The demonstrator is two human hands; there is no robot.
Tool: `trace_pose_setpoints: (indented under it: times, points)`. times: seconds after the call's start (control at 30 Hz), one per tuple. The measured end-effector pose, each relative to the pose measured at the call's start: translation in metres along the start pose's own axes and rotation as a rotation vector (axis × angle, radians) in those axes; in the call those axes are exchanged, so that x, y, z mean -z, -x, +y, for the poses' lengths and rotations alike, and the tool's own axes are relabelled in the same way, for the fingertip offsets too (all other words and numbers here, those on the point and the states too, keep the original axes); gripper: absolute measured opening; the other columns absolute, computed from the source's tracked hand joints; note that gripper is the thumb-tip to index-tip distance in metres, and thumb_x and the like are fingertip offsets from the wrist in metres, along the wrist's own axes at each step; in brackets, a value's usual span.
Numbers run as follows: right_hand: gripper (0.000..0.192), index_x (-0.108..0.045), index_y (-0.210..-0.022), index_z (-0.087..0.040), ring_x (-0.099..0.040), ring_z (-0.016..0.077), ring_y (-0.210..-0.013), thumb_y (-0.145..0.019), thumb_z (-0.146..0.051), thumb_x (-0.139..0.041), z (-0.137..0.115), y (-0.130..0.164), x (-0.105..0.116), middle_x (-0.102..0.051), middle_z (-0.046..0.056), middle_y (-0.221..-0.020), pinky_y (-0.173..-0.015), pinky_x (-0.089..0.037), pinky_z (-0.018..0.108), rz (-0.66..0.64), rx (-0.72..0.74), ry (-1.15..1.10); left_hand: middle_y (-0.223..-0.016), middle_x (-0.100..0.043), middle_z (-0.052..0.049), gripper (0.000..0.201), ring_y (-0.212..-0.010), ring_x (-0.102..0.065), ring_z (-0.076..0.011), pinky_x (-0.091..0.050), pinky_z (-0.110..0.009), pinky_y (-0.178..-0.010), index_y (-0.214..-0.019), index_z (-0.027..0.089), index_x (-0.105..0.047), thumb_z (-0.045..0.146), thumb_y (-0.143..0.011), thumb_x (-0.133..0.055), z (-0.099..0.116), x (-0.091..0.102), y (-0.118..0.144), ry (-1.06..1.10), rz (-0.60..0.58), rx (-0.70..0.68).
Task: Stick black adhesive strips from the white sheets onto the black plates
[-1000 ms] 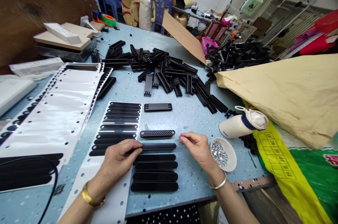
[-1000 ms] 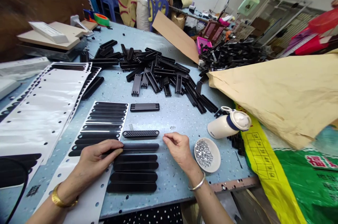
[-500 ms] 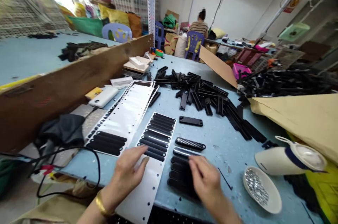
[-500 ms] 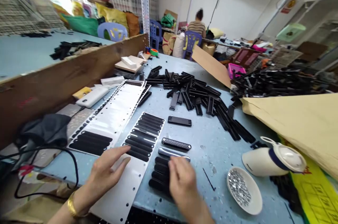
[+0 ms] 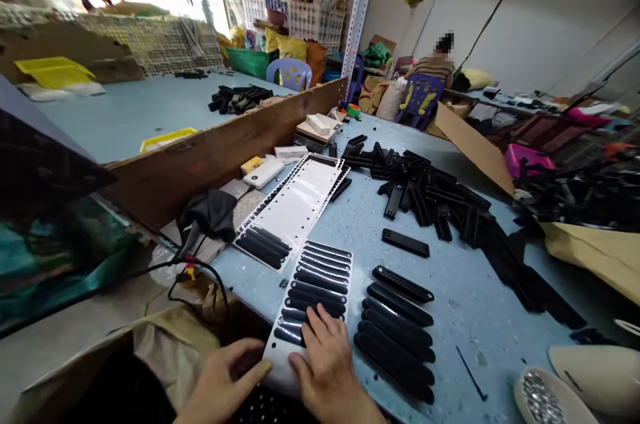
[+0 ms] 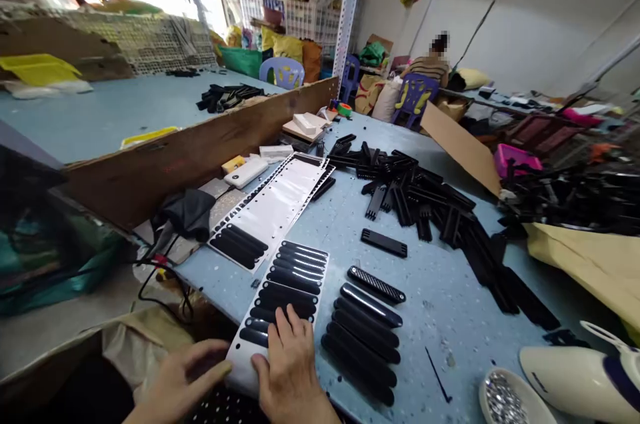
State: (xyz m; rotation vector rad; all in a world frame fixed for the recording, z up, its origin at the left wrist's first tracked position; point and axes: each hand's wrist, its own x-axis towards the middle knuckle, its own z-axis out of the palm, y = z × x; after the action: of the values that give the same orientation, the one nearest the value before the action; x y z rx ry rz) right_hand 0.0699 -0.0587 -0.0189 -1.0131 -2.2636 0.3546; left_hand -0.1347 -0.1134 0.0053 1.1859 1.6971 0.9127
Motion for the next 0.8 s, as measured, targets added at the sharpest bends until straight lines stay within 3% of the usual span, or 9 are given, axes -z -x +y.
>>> trace_pose_setpoints:
  times: [0.07, 0.2, 0.4, 0.53, 0.7, 0.8]
  points:
    - [0.031, -0.064, -0.115, -0.016, -0.052, 0.0366, -0.125, -0.085, -0.019, -0.058, -0.002, 0.003, 0.008, -0.062, 0.017, -0.130, -0.095, -0.047, 0.055, -0.010, -0.028, -0.019, -0.075, -0.077, -0.006, 0.029, -0.071, -0.070, -0.0227, -0.055, -0.026, -0.066, -0.079, 0.018, -0.077, 0.045, -0.069, -0.076, 0.012, -0.015, -0.004, 0.319, -0.156, 0.102]
    - [0.032, -0.064, -0.118, -0.021, -0.056, 0.0342, -0.121, -0.087, -0.025, -0.060, -0.002, 0.002, 0.012, -0.066, 0.014, -0.122, -0.095, -0.047, 0.055, 0.072, -0.107, -0.099, -0.074, -0.074, -0.005, 0.028, -0.063, -0.062, -0.0148, -0.046, -0.021, -0.060, -0.086, 0.015, -0.076, 0.037, -0.069, -0.079, 0.034, -0.034, -0.011, 0.676, -0.208, 0.240]
    - [0.022, -0.072, -0.104, -0.022, -0.061, 0.0321, -0.113, -0.085, -0.026, -0.062, 0.004, -0.006, 0.005, -0.072, 0.012, -0.108, -0.095, -0.048, 0.053, 0.159, -0.231, -0.311, -0.070, -0.071, -0.003, 0.020, -0.063, -0.057, -0.0143, -0.042, -0.020, -0.060, -0.083, 0.016, -0.078, 0.033, -0.073, -0.074, 0.046, -0.036, -0.022, 0.549, -0.245, 0.127]
    - [0.019, -0.076, -0.094, -0.023, -0.064, 0.0274, -0.107, -0.087, -0.023, -0.058, 0.003, -0.015, 0.009, -0.076, 0.007, -0.099, -0.095, -0.049, 0.046, 0.111, -0.300, -0.589, -0.070, -0.072, -0.003, 0.018, -0.065, -0.058, -0.0158, -0.043, -0.022, -0.062, -0.078, 0.015, -0.079, 0.031, -0.076, -0.071, 0.048, -0.033, -0.029, 0.427, -0.307, 0.031]
    - [0.034, -0.070, -0.062, -0.019, -0.068, 0.0234, -0.086, -0.091, -0.030, -0.055, 0.000, -0.032, 0.020, -0.073, 0.006, -0.076, -0.090, -0.051, 0.040, 0.095, -0.499, -0.868, -0.070, -0.073, -0.004, 0.019, -0.061, -0.059, -0.0141, -0.043, -0.020, -0.059, -0.083, 0.014, -0.079, 0.028, -0.070, -0.075, 0.053, -0.032, -0.025, 0.628, -0.308, 0.211]
    - [0.028, -0.072, -0.073, -0.017, -0.069, 0.0230, -0.081, -0.089, -0.036, -0.060, 0.014, -0.053, 0.042, -0.074, 0.007, -0.081, -0.075, -0.054, 0.036, 0.240, -0.760, -1.003, -0.070, -0.073, -0.005, 0.032, -0.063, -0.064, -0.0172, -0.048, -0.024, -0.061, -0.093, 0.013, -0.076, 0.032, -0.068, -0.077, 0.052, -0.031, -0.030, 0.656, -0.239, 0.273]
